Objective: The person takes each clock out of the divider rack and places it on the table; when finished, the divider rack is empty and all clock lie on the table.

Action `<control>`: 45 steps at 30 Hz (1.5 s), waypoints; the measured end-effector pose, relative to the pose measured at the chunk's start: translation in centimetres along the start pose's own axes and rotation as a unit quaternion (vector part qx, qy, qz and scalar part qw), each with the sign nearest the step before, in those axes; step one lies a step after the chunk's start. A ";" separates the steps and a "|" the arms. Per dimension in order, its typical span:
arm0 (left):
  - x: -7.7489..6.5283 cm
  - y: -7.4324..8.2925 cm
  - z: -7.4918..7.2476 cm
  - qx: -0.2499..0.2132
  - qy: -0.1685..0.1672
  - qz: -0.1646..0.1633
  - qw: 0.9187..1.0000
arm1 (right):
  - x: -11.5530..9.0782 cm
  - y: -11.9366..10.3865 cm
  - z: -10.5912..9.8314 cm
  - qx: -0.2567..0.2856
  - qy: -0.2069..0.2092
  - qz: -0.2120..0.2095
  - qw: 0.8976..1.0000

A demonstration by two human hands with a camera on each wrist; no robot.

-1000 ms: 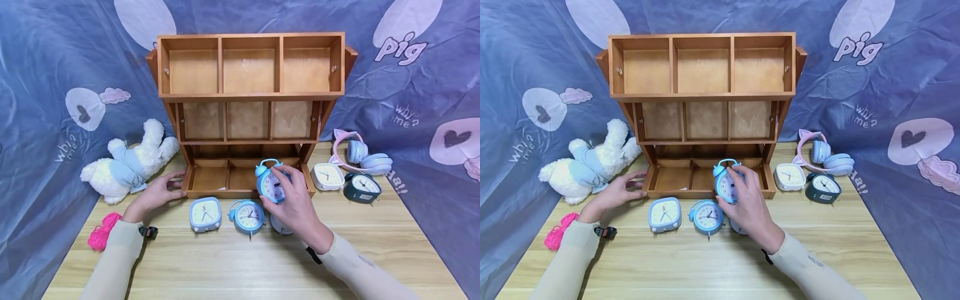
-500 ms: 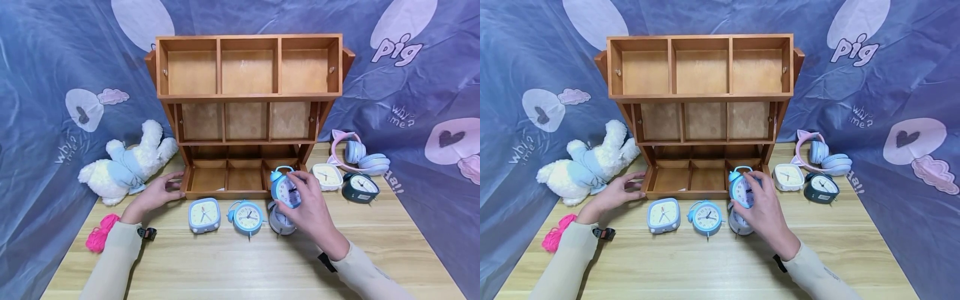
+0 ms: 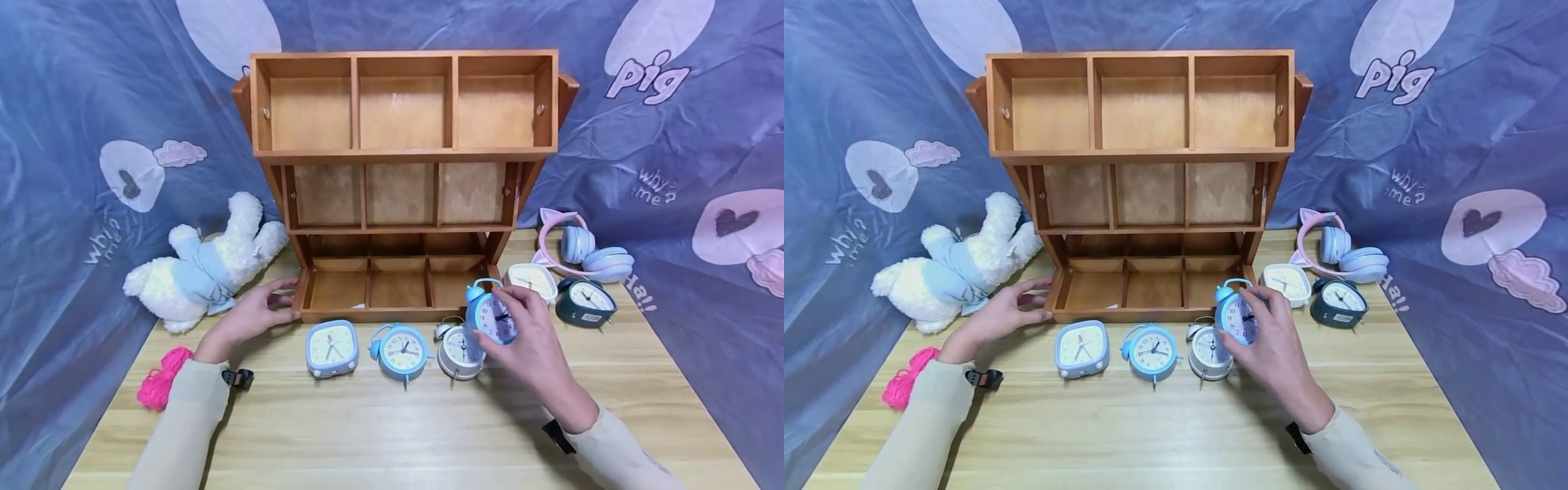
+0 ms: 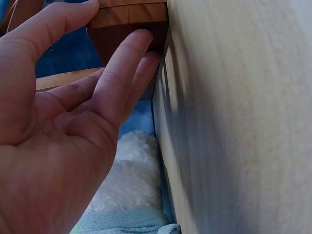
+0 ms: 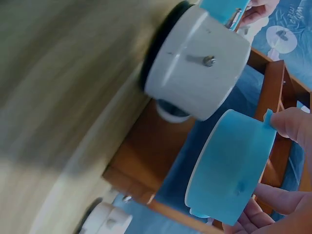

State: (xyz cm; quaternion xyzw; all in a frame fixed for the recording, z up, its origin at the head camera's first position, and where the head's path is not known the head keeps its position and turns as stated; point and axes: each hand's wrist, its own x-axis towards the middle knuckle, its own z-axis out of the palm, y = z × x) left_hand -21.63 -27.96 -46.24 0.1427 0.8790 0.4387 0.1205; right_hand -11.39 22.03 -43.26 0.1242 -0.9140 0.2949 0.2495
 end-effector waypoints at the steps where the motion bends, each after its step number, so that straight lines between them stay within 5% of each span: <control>1: 0.0 0.0 0.0 0.001 0.000 0.001 1.000 | -0.1 0.2 -0.1 -0.002 -0.002 0.004 1.000; 25: 0.1 0.0 0.0 0.005 0.001 -0.003 1.000 | -3.9 2.7 -1.0 -0.031 -0.027 0.020 0.999; 45: 0.1 0.0 -0.1 0.003 -0.001 -0.003 1.000 | -3.4 2.8 -1.3 -0.052 -0.081 0.038 0.995</control>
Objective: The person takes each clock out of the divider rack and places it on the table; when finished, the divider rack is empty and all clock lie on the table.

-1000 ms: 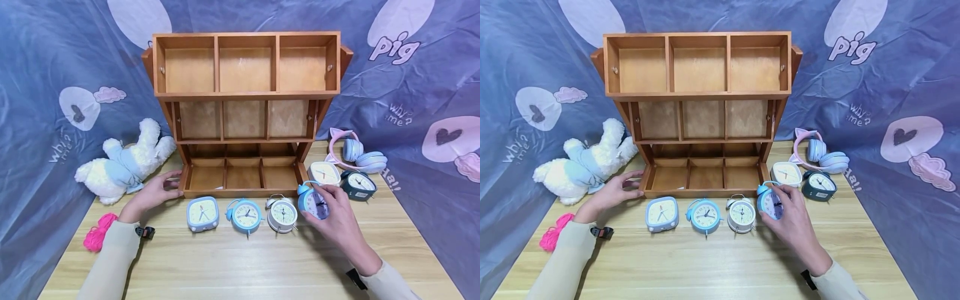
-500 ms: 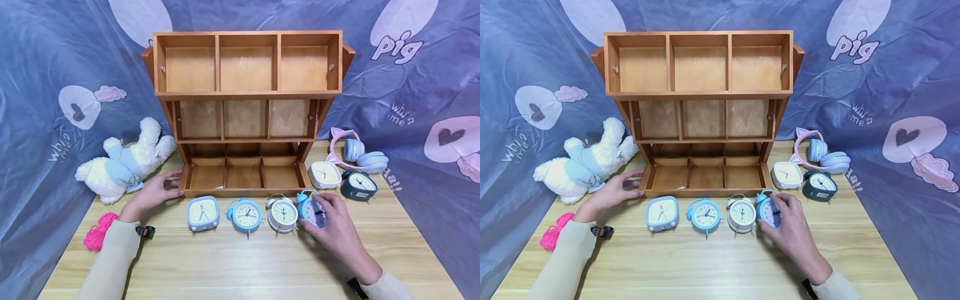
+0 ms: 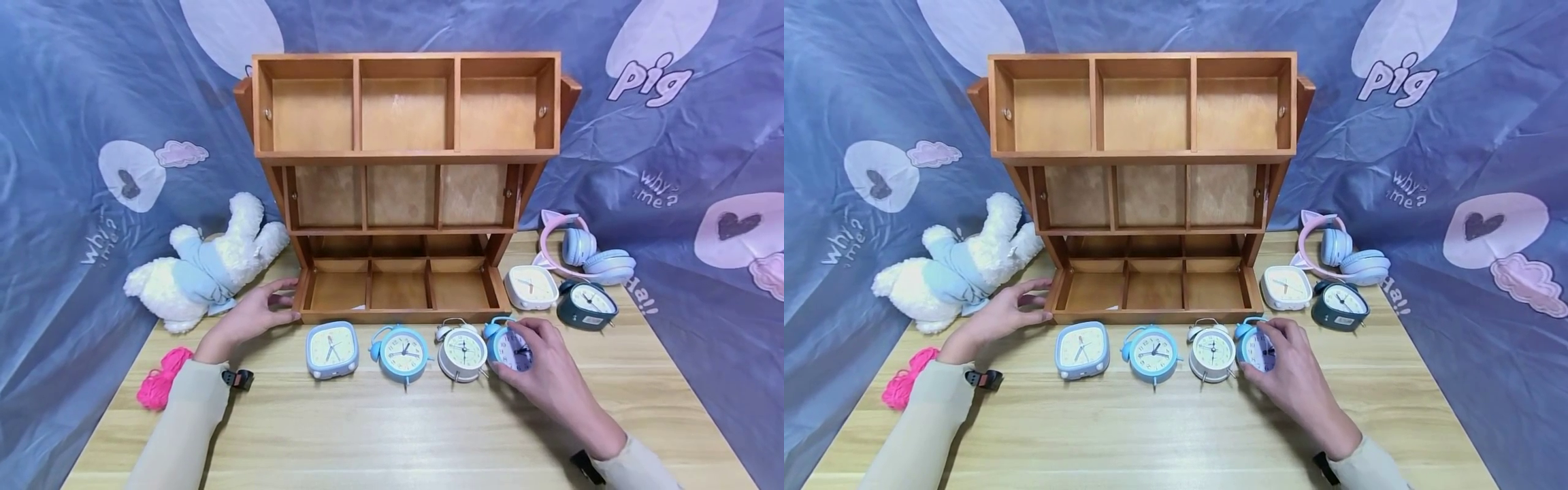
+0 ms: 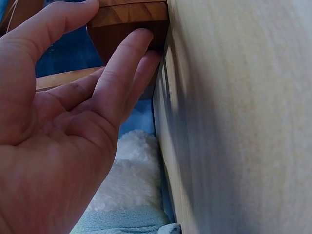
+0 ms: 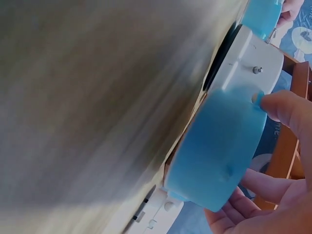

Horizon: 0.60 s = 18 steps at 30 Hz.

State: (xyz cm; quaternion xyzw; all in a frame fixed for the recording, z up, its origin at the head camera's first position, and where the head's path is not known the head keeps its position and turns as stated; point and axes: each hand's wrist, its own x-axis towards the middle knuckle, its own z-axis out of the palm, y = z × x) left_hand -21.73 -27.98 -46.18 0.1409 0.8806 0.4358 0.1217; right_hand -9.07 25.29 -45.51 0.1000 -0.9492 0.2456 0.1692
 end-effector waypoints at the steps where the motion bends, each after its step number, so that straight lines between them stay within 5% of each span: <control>1: 0.0 0.0 0.0 0.001 0.001 0.000 1.000 | 0.1 0.0 0.0 -0.001 -0.007 0.002 1.000; 18: 0.0 0.1 0.0 0.005 0.003 -0.003 1.000 | 0.7 0.1 -0.2 -0.006 -0.101 0.057 0.993</control>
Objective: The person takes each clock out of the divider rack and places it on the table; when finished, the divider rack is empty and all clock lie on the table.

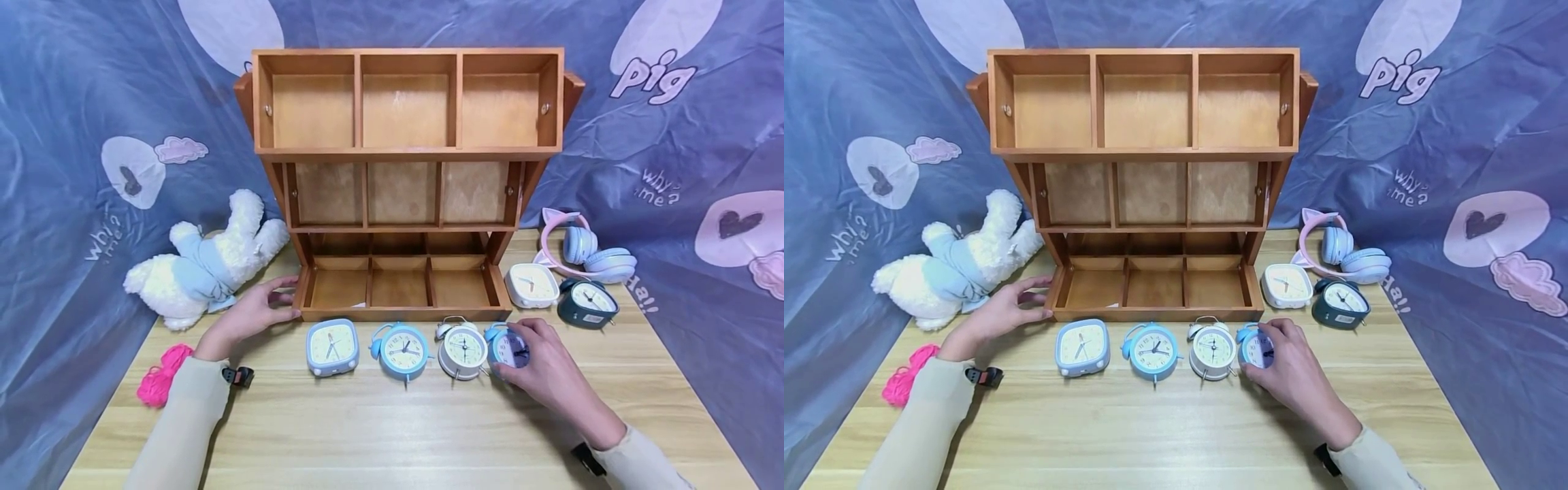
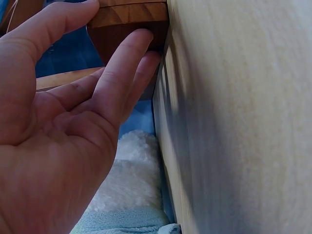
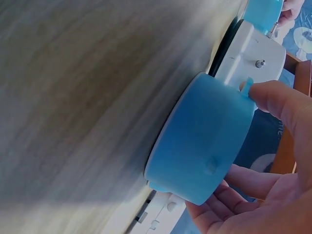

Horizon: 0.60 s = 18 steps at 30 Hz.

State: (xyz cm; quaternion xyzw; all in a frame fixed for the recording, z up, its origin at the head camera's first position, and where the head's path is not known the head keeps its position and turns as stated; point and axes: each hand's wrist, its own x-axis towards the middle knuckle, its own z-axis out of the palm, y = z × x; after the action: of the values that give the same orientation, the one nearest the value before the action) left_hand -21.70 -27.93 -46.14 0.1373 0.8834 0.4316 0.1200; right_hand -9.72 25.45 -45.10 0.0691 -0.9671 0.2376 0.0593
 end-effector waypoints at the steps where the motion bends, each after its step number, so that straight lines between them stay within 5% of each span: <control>1: 0.0 0.0 0.0 -0.001 -0.001 0.000 1.000 | 0.0 0.0 0.0 0.000 -0.002 0.001 1.000; 18: 0.1 -0.1 0.1 -0.001 -0.003 0.002 1.000 | 0.0 0.3 -0.2 -0.001 -0.018 0.002 1.000</control>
State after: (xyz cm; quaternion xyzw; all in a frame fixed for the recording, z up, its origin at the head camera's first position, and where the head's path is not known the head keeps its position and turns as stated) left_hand -21.74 -27.89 -46.31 0.1401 0.8822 0.4327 0.1221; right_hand -9.74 25.83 -45.04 0.0713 -0.9683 0.2358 0.0416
